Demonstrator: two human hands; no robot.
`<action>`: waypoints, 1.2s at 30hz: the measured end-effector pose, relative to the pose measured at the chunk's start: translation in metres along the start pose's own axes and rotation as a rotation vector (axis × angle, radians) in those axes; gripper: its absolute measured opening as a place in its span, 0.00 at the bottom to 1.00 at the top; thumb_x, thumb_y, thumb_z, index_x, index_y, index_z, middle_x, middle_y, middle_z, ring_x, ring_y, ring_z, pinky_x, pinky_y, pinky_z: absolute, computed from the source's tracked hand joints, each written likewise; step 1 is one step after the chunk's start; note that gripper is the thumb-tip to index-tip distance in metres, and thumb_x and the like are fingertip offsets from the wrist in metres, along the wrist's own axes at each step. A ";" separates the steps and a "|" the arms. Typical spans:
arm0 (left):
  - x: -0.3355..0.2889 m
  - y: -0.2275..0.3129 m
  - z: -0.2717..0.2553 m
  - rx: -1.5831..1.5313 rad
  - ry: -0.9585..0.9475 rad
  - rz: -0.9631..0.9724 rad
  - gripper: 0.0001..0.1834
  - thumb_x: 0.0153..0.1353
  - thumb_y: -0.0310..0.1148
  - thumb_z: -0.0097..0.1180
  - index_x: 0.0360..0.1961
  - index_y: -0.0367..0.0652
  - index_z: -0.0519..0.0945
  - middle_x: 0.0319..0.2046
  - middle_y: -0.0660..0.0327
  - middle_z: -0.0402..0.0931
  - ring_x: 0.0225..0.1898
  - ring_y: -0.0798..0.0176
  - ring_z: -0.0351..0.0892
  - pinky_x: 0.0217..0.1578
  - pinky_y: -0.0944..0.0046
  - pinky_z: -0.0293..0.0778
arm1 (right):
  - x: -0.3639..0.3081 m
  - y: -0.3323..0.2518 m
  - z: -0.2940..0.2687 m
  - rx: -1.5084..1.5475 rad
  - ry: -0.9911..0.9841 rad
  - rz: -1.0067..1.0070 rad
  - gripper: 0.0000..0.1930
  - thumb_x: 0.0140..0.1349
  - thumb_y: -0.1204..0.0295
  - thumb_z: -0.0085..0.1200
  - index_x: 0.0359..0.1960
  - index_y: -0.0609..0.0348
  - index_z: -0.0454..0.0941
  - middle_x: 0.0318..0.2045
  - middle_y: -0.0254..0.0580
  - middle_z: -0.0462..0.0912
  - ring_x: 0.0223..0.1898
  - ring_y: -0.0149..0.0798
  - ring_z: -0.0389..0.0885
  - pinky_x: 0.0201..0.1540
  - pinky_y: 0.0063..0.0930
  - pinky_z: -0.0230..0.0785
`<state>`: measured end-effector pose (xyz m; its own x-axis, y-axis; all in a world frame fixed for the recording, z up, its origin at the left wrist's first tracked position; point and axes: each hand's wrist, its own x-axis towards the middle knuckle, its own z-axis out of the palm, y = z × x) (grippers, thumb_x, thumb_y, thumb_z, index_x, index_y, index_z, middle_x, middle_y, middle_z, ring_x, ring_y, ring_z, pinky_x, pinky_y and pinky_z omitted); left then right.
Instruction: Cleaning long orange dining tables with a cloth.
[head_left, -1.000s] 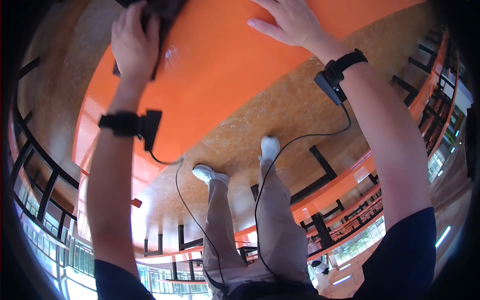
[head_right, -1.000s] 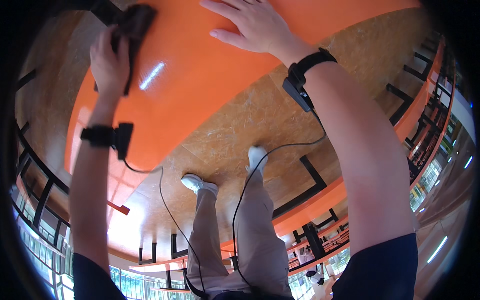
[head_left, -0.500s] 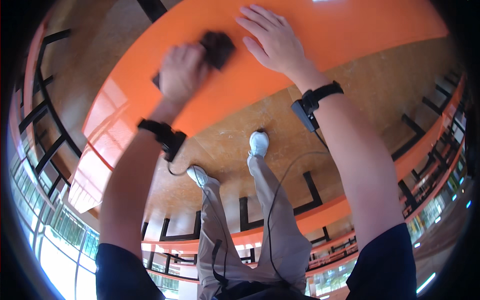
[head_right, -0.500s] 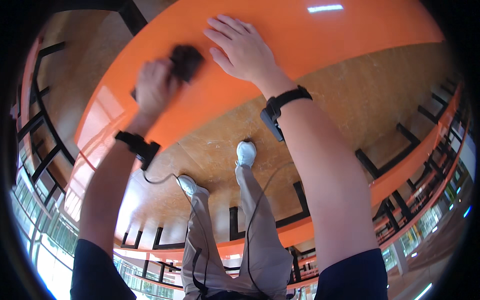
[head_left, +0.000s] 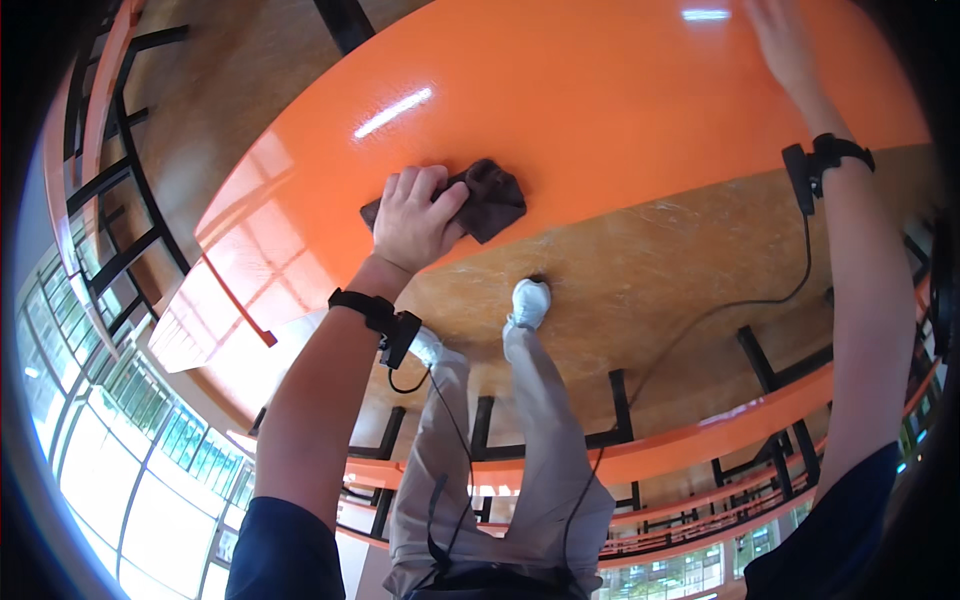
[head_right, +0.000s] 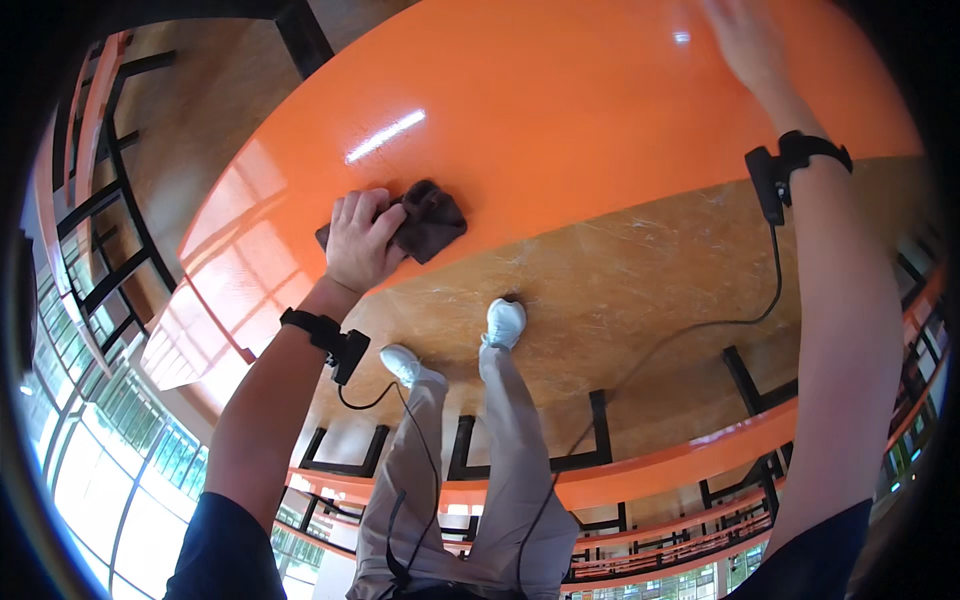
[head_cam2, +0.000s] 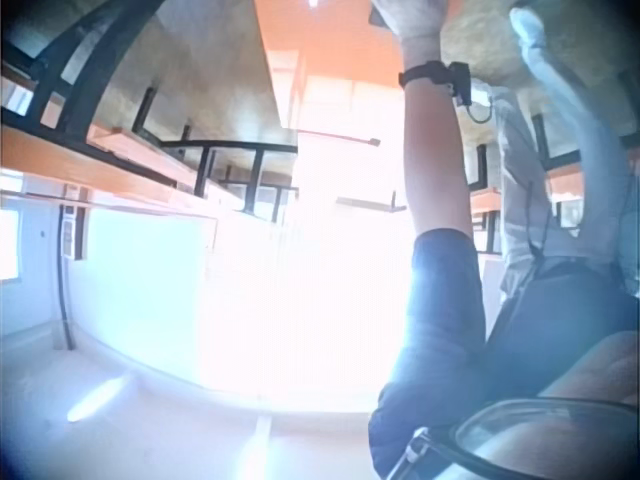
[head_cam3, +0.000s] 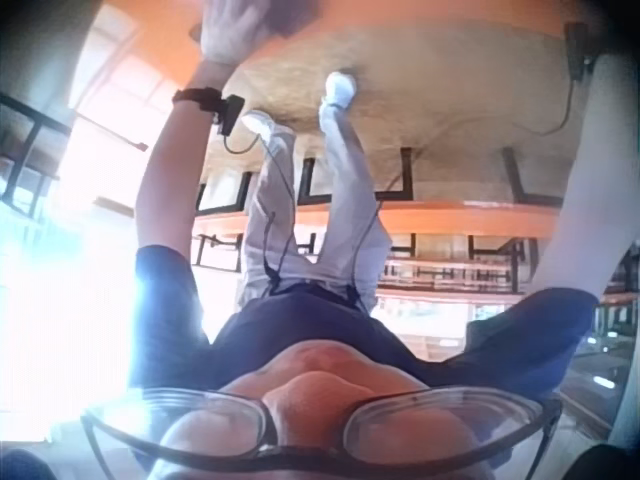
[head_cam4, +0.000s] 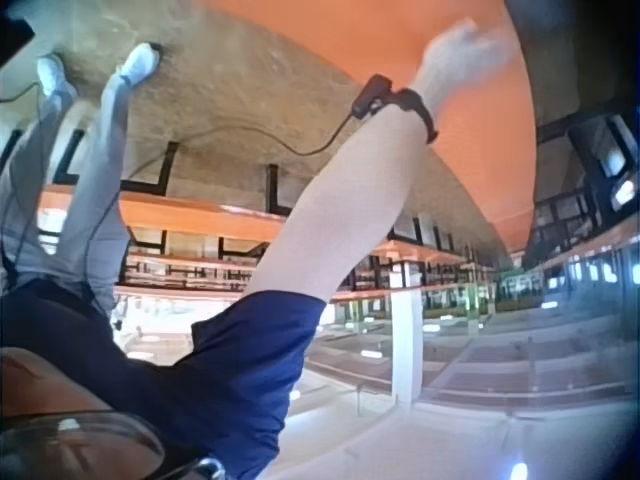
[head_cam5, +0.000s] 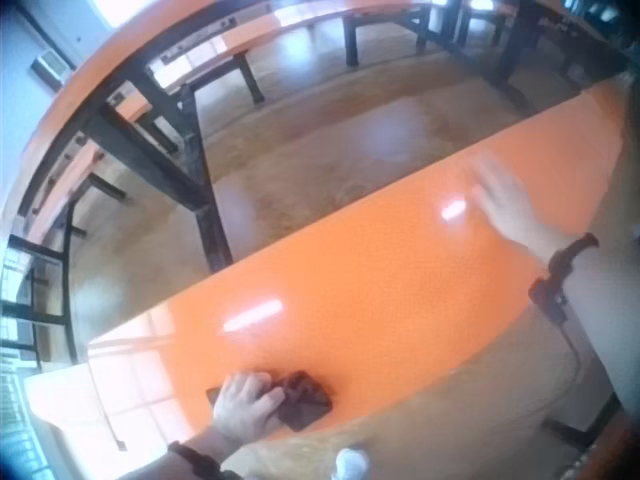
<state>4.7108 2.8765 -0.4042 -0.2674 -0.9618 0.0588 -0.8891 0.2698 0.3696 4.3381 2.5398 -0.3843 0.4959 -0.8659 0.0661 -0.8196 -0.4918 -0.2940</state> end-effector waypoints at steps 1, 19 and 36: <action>0.006 0.004 0.002 -0.026 0.003 -0.001 0.18 0.45 0.38 0.62 0.40 0.50 0.76 0.39 0.59 0.70 0.41 0.52 0.71 0.40 0.53 0.66 | 0.003 0.046 0.010 -0.008 0.062 0.225 0.42 0.61 0.45 0.48 0.68 0.62 0.52 0.70 0.56 0.50 0.70 0.59 0.48 0.66 0.61 0.43; 0.143 -0.089 -0.020 0.161 0.237 -0.213 0.18 0.54 0.27 0.49 0.48 0.36 0.70 0.41 0.46 0.70 0.43 0.39 0.69 0.46 0.46 0.66 | -0.010 -0.002 0.027 -0.190 0.144 0.204 0.31 0.62 0.56 0.50 0.65 0.52 0.60 0.67 0.52 0.58 0.69 0.54 0.53 0.62 0.63 0.50; 0.095 0.071 0.024 -0.122 -0.174 0.064 0.20 0.42 0.34 0.58 0.41 0.48 0.76 0.40 0.58 0.70 0.41 0.51 0.70 0.41 0.51 0.68 | -0.008 0.000 0.024 -0.112 0.159 0.154 0.33 0.59 0.56 0.53 0.65 0.56 0.61 0.66 0.55 0.58 0.67 0.55 0.55 0.62 0.53 0.52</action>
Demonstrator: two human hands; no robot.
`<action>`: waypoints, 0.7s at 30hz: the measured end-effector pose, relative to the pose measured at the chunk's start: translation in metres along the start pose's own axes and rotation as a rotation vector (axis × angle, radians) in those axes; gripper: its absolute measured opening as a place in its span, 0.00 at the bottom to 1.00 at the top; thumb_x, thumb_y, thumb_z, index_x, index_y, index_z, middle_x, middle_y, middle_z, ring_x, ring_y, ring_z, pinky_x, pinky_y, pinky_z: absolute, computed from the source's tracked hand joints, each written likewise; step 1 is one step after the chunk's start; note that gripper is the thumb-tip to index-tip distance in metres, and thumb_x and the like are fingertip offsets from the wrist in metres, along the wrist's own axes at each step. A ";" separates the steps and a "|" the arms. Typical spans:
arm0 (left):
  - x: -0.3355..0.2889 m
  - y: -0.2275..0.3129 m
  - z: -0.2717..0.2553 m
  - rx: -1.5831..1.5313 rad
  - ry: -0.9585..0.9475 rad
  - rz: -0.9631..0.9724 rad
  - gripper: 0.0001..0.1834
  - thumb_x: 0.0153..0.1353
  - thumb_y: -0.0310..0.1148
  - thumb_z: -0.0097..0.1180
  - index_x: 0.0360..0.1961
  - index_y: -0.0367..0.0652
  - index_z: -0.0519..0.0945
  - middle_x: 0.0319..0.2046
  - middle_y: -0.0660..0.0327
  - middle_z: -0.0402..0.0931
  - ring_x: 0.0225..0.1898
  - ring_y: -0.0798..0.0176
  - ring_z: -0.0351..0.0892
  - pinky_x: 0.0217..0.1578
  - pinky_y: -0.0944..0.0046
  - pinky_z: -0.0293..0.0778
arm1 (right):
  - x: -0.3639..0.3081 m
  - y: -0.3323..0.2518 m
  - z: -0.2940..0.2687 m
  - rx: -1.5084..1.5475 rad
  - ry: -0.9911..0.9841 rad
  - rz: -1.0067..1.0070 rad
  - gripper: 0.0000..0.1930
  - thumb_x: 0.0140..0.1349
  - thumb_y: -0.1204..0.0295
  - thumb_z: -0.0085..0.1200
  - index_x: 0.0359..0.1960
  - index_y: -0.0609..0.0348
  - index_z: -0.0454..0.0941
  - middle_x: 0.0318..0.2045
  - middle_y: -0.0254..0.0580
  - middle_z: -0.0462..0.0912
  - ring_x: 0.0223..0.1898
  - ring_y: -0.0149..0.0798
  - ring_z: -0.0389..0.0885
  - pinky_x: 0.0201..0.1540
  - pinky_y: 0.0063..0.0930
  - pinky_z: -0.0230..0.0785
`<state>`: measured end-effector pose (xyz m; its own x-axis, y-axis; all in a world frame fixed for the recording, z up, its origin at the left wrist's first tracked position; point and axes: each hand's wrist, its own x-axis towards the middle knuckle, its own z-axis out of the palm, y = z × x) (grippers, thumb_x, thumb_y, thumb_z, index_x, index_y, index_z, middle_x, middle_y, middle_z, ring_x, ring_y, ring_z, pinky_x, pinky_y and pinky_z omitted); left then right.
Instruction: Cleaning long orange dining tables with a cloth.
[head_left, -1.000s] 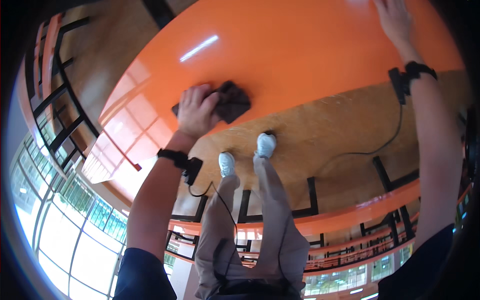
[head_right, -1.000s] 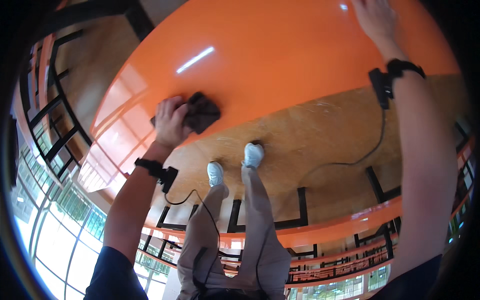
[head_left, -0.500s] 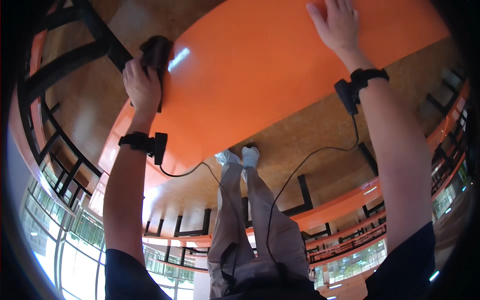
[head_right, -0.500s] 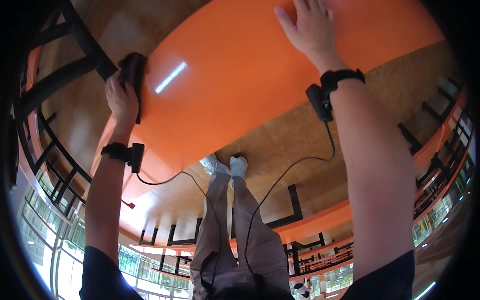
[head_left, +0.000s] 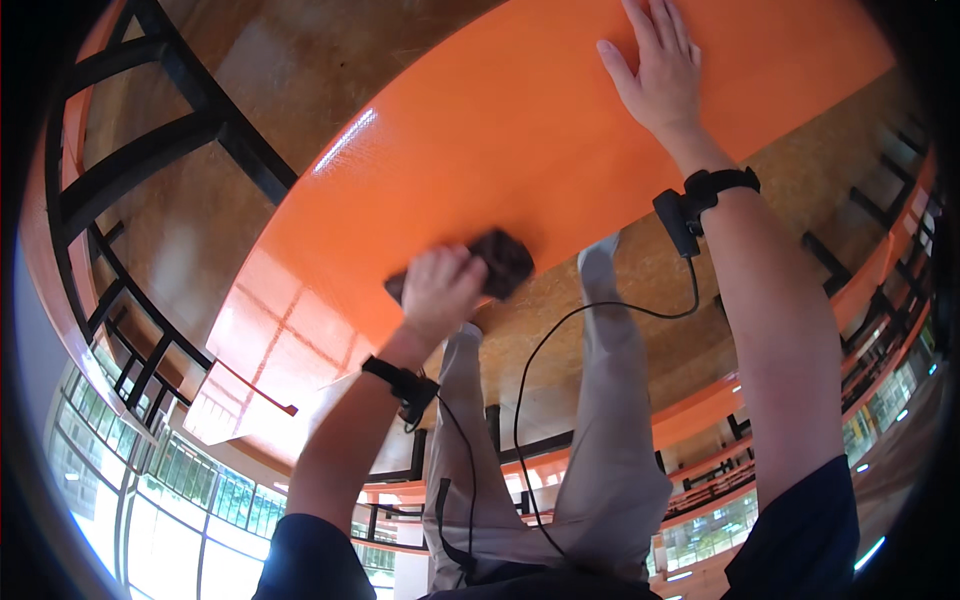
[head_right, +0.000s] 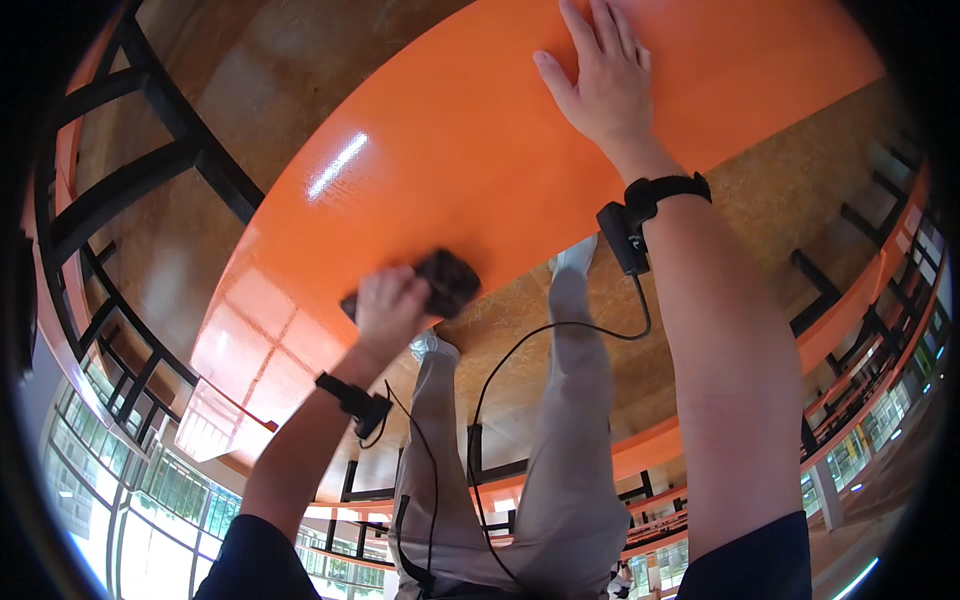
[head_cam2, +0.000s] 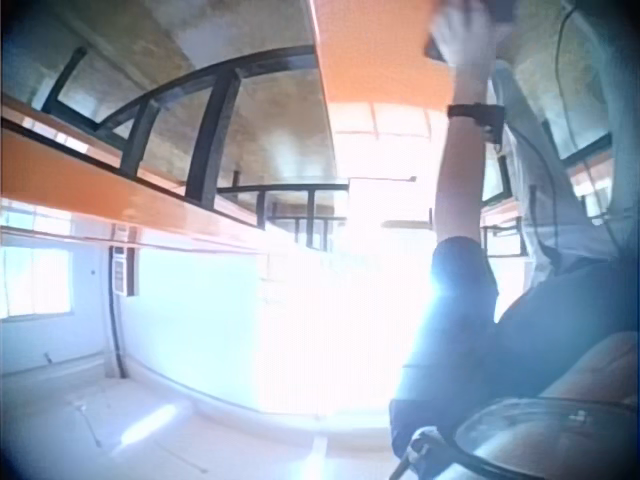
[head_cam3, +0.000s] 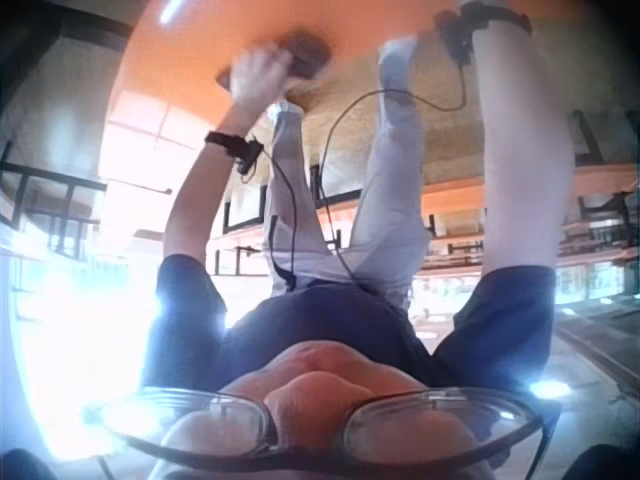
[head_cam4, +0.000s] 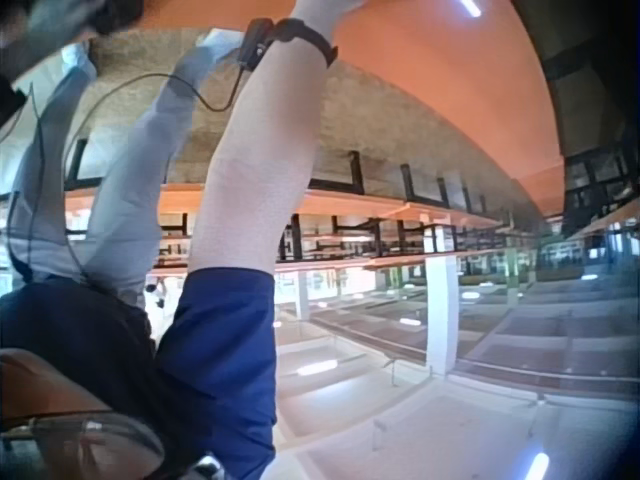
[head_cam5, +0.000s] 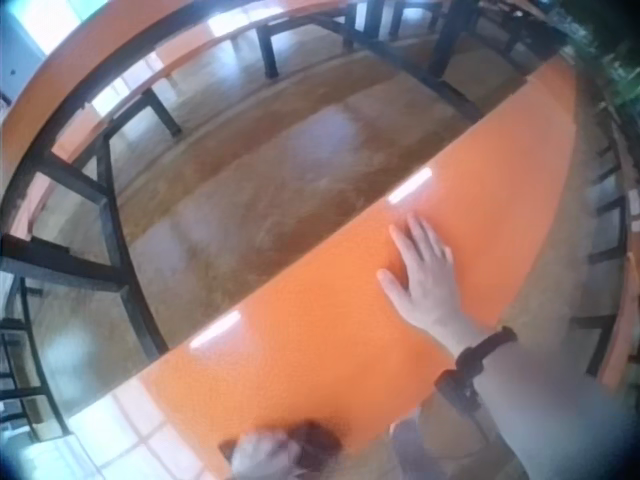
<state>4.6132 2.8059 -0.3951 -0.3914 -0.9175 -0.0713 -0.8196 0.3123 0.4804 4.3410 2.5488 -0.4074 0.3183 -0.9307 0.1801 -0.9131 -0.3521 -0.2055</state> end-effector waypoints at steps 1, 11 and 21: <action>-0.009 0.011 0.001 -0.046 -0.074 0.068 0.18 0.45 0.34 0.56 0.41 0.48 0.76 0.41 0.59 0.70 0.42 0.52 0.70 0.41 0.52 0.68 | 0.000 0.004 0.008 -0.008 0.054 -0.032 0.31 0.61 0.54 0.51 0.64 0.52 0.62 0.66 0.51 0.61 0.67 0.52 0.57 0.62 0.51 0.54; 0.042 -0.081 -0.028 0.106 0.434 -0.508 0.18 0.51 0.24 0.56 0.44 0.36 0.72 0.38 0.47 0.71 0.43 0.40 0.70 0.44 0.46 0.68 | -0.009 0.008 0.023 -0.012 0.048 -0.035 0.32 0.62 0.48 0.48 0.65 0.47 0.62 0.67 0.49 0.59 0.69 0.50 0.55 0.62 0.50 0.52; 0.059 -0.034 -0.025 -0.058 0.210 -0.294 0.24 0.45 0.26 0.64 0.46 0.40 0.72 0.40 0.50 0.72 0.43 0.43 0.71 0.43 0.49 0.71 | -0.002 0.002 -0.003 -0.002 -0.029 0.024 0.33 0.60 0.58 0.54 0.65 0.56 0.61 0.66 0.56 0.59 0.67 0.55 0.55 0.62 0.52 0.51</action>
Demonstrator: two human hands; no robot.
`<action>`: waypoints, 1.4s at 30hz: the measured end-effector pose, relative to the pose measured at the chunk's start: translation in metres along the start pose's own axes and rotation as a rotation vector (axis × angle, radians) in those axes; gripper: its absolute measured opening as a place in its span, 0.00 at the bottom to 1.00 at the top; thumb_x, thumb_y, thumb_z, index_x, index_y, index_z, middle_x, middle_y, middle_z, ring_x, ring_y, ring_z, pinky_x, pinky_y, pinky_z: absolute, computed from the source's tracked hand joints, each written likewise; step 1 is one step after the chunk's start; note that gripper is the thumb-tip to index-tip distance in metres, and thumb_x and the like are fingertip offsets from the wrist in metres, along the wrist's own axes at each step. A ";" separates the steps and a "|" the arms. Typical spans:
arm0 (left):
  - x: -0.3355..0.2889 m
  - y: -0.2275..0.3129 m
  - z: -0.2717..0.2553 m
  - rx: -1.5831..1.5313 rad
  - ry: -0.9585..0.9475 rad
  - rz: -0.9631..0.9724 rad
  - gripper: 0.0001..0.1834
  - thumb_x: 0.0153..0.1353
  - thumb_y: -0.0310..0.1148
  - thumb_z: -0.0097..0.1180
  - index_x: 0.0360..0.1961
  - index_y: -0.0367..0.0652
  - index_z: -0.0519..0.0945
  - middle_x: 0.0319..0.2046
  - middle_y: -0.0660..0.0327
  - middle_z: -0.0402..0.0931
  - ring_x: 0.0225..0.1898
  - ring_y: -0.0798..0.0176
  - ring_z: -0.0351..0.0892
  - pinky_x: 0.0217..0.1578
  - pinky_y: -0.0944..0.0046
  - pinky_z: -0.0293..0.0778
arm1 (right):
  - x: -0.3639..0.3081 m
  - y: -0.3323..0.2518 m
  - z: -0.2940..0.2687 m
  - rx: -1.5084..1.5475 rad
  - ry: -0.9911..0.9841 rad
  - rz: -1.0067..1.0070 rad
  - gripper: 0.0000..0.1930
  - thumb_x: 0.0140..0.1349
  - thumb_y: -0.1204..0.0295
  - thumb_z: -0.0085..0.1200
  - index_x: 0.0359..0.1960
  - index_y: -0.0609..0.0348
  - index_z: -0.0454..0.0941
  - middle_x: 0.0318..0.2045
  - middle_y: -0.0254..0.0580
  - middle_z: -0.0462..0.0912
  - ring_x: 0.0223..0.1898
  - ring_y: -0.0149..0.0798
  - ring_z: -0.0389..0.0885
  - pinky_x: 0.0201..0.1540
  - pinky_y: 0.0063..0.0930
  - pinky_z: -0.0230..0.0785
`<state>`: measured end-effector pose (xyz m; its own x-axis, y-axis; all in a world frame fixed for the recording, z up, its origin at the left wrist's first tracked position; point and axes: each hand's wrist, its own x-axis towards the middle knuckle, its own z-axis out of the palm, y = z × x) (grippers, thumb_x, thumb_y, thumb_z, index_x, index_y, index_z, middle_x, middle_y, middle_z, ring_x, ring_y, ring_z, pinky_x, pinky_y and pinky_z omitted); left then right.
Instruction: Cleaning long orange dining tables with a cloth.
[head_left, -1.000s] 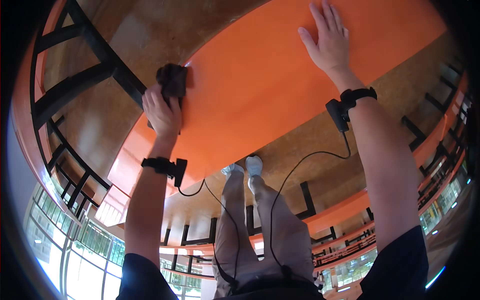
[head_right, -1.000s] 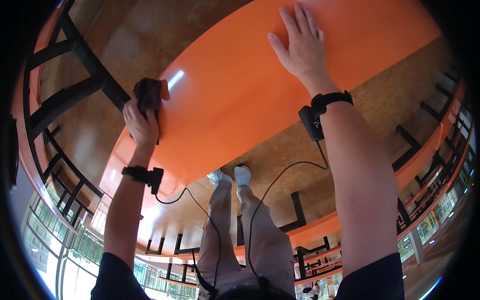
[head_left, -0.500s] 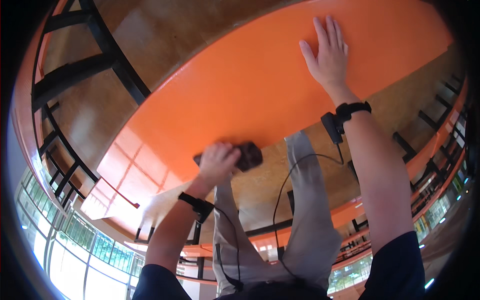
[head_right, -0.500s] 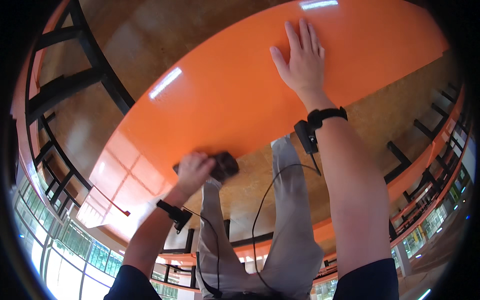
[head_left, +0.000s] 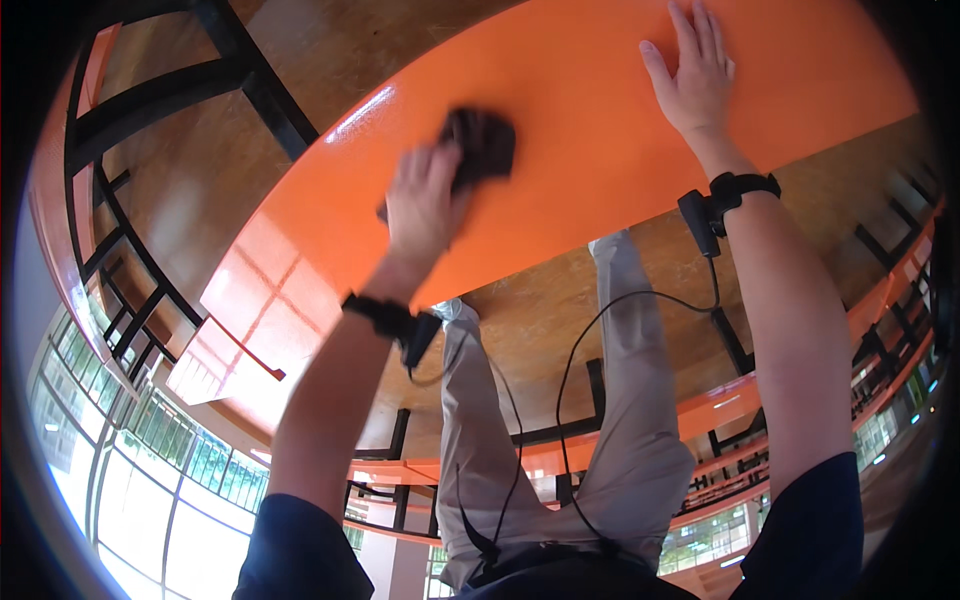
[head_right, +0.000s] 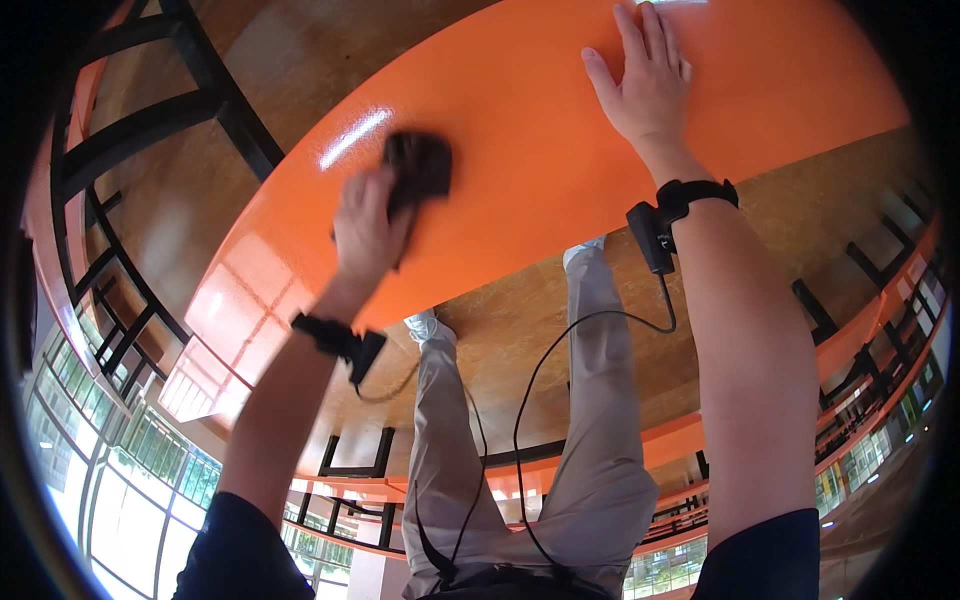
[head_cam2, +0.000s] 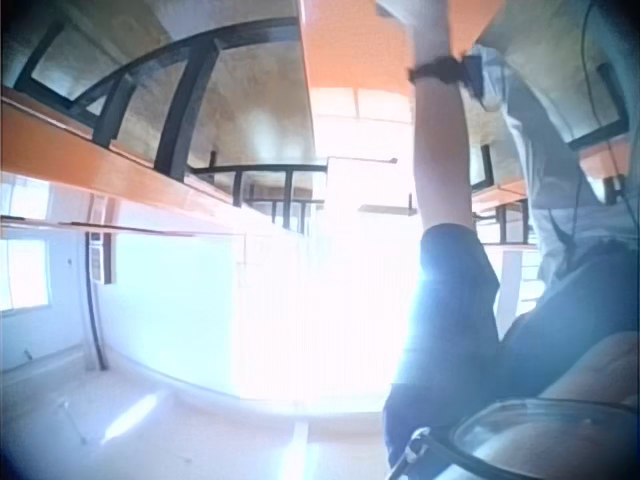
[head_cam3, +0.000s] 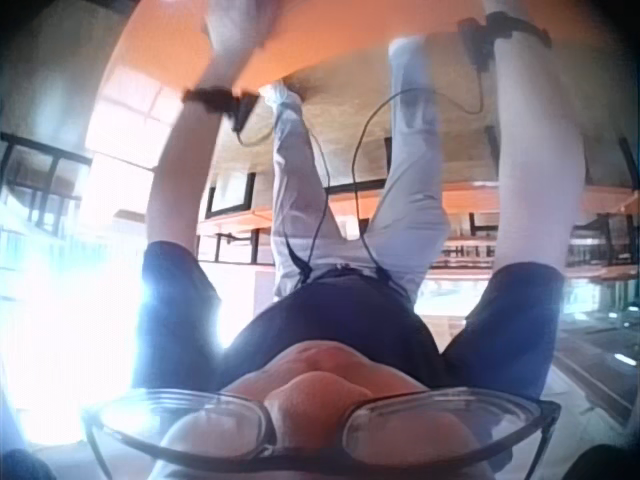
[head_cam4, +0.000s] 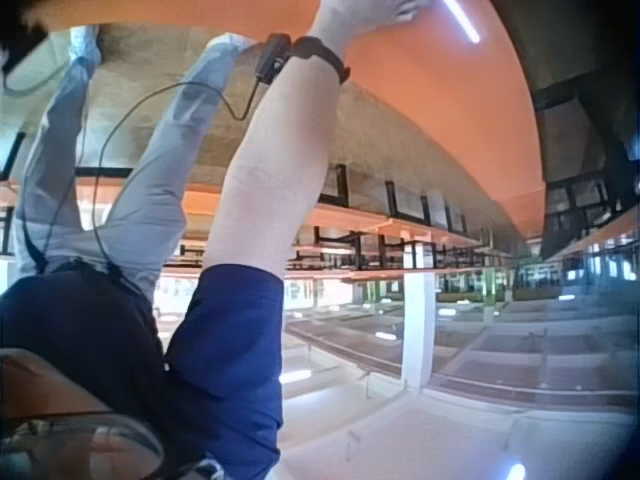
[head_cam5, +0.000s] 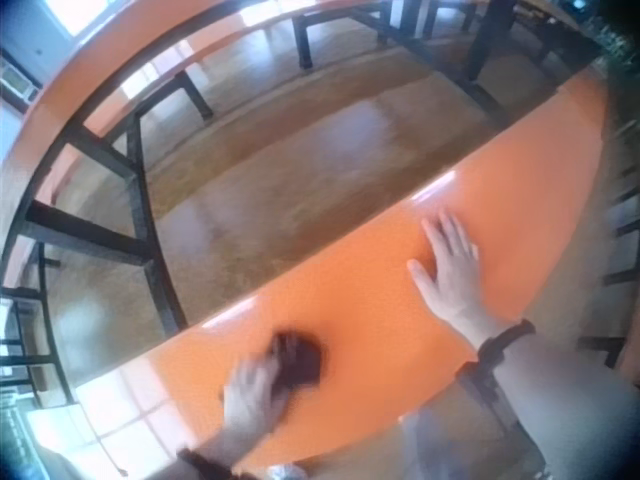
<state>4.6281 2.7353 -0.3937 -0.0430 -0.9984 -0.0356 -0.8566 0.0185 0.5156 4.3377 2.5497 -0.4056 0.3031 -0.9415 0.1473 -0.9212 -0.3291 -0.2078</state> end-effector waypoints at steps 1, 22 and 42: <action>-0.030 0.003 0.004 -0.030 -0.031 0.023 0.26 0.44 0.27 0.65 0.47 0.40 0.71 0.40 0.50 0.71 0.42 0.42 0.71 0.43 0.48 0.72 | -0.003 0.003 0.002 -0.016 0.016 -0.021 0.33 0.60 0.58 0.54 0.65 0.57 0.60 0.66 0.56 0.59 0.68 0.56 0.55 0.62 0.52 0.51; -0.040 -0.071 -0.019 0.153 0.605 -0.562 0.21 0.58 0.29 0.53 0.52 0.33 0.67 0.46 0.42 0.72 0.49 0.38 0.71 0.50 0.48 0.67 | 0.002 -0.007 -0.003 -0.002 0.053 -0.034 0.33 0.58 0.59 0.55 0.64 0.57 0.61 0.65 0.56 0.60 0.68 0.54 0.55 0.62 0.51 0.53; 0.039 0.137 0.090 -0.074 0.155 -0.327 0.24 0.50 0.26 0.57 0.49 0.33 0.67 0.42 0.42 0.67 0.46 0.36 0.67 0.49 0.44 0.65 | -0.001 0.019 0.020 0.299 0.124 -0.006 0.25 0.61 0.59 0.52 0.59 0.52 0.69 0.61 0.49 0.68 0.64 0.50 0.63 0.61 0.47 0.58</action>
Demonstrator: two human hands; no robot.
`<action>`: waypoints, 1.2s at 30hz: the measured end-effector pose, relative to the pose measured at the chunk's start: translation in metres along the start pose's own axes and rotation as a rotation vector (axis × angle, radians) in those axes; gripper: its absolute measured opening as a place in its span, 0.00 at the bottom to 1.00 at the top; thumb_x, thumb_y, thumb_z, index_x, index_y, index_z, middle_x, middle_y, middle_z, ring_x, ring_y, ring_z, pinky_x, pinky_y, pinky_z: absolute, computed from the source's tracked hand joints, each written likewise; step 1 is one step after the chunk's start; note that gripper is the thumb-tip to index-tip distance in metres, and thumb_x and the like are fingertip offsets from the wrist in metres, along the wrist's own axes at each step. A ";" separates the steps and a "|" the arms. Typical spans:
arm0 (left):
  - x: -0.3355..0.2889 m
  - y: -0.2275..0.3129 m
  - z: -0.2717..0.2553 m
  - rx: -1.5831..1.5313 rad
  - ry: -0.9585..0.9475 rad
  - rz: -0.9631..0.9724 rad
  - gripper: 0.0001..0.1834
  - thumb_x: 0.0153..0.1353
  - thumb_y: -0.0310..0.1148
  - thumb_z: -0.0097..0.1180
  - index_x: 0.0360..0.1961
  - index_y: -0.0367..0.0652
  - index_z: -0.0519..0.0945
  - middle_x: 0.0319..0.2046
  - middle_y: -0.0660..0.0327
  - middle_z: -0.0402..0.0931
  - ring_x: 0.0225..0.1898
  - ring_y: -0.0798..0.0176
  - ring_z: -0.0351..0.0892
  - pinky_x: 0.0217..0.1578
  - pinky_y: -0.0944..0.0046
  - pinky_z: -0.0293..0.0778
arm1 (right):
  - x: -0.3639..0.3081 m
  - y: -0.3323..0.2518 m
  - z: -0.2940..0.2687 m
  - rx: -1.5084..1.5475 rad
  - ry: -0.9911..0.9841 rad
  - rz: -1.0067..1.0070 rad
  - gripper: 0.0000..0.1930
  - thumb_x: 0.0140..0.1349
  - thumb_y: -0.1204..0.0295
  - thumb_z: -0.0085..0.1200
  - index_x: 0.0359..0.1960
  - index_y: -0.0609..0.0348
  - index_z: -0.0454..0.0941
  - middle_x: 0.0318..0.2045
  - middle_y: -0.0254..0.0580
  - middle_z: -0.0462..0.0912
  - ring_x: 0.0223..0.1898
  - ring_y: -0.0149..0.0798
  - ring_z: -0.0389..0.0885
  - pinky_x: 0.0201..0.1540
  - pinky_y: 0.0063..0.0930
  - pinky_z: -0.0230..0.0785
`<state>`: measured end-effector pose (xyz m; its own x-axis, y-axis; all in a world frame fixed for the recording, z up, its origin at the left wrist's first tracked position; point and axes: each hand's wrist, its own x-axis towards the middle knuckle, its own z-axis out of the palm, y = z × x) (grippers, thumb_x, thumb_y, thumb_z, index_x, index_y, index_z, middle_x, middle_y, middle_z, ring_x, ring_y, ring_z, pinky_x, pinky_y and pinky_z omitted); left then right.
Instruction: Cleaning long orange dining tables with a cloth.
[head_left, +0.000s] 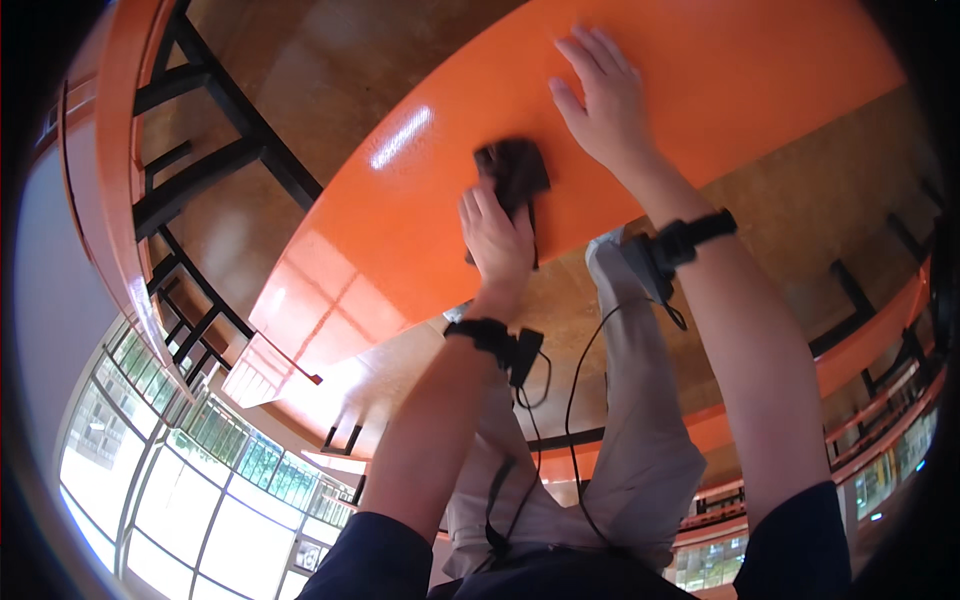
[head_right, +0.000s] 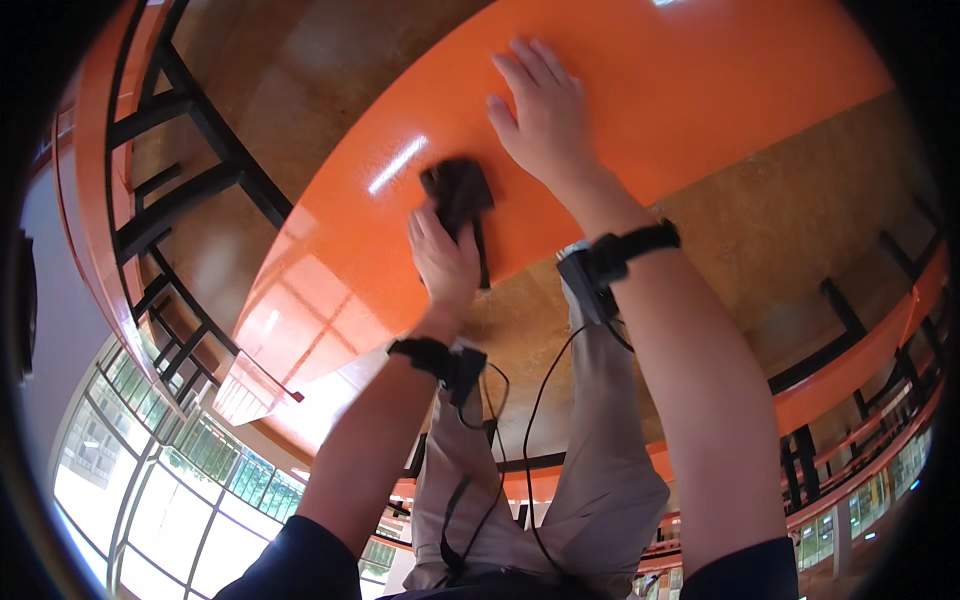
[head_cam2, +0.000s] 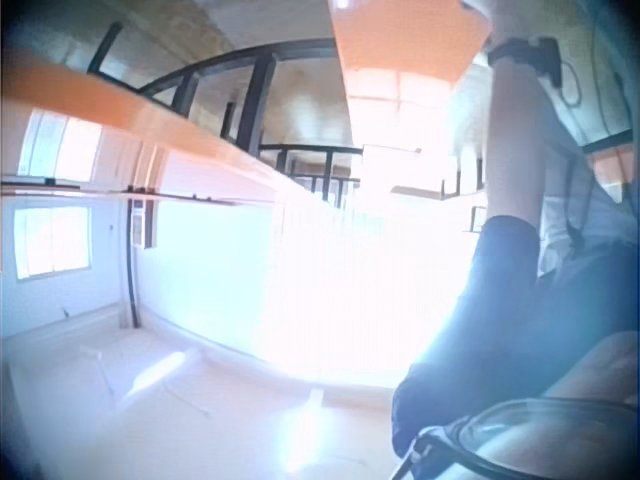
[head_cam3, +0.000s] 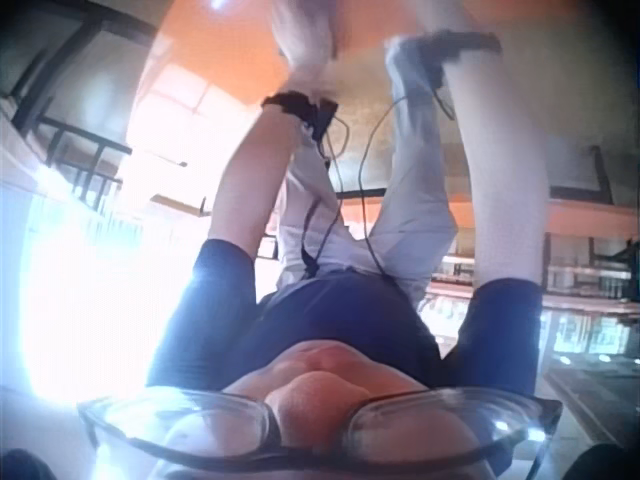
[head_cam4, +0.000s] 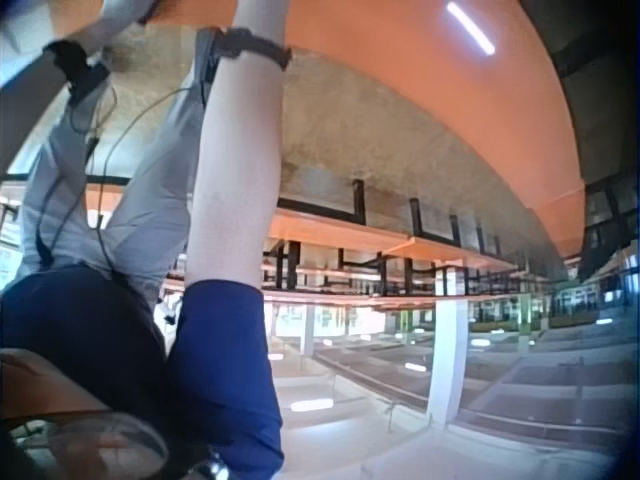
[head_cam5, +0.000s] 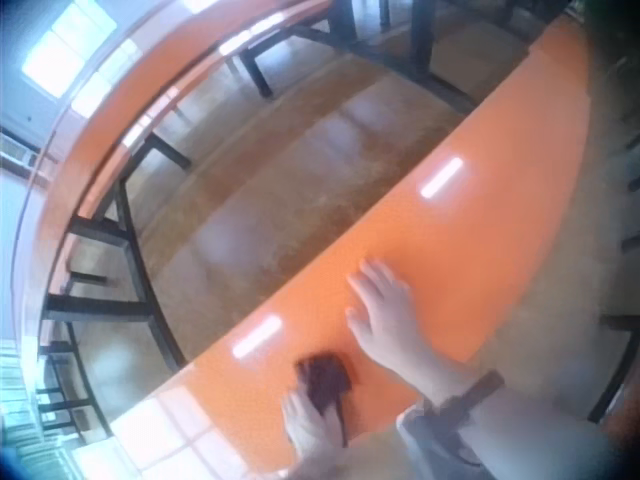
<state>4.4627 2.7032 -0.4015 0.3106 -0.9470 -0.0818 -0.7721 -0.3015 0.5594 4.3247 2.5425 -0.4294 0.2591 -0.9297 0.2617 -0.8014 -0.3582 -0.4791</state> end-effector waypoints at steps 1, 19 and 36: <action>-0.012 0.005 -0.003 -0.005 -0.049 -0.070 0.24 0.52 0.25 0.57 0.51 0.34 0.66 0.45 0.41 0.68 0.50 0.36 0.67 0.51 0.45 0.65 | 0.005 0.002 -0.017 0.146 -0.073 0.011 0.24 0.61 0.62 0.53 0.58 0.53 0.69 0.60 0.49 0.69 0.62 0.52 0.65 0.60 0.45 0.60; 0.001 -0.153 -0.072 -0.082 0.234 -0.764 0.21 0.53 0.30 0.61 0.45 0.35 0.68 0.39 0.45 0.74 0.41 0.45 0.76 0.42 0.52 0.71 | -0.172 0.096 -0.225 0.222 -0.449 0.771 0.18 0.66 0.67 0.49 0.55 0.62 0.71 0.44 0.46 0.80 0.46 0.40 0.79 0.50 0.30 0.69; 0.130 0.047 0.025 -0.034 0.172 -0.705 0.25 0.52 0.34 0.60 0.50 0.39 0.68 0.45 0.46 0.76 0.48 0.43 0.77 0.48 0.51 0.71 | -0.092 0.106 -0.174 0.965 -0.700 0.958 0.19 0.68 0.62 0.49 0.53 0.63 0.72 0.40 0.44 0.81 0.41 0.34 0.79 0.42 0.26 0.70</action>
<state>4.4526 2.5633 -0.4063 0.8129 -0.4972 -0.3033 -0.3394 -0.8276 0.4472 4.1217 2.6050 -0.3584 0.2806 -0.5898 -0.7572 -0.2362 0.7222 -0.6501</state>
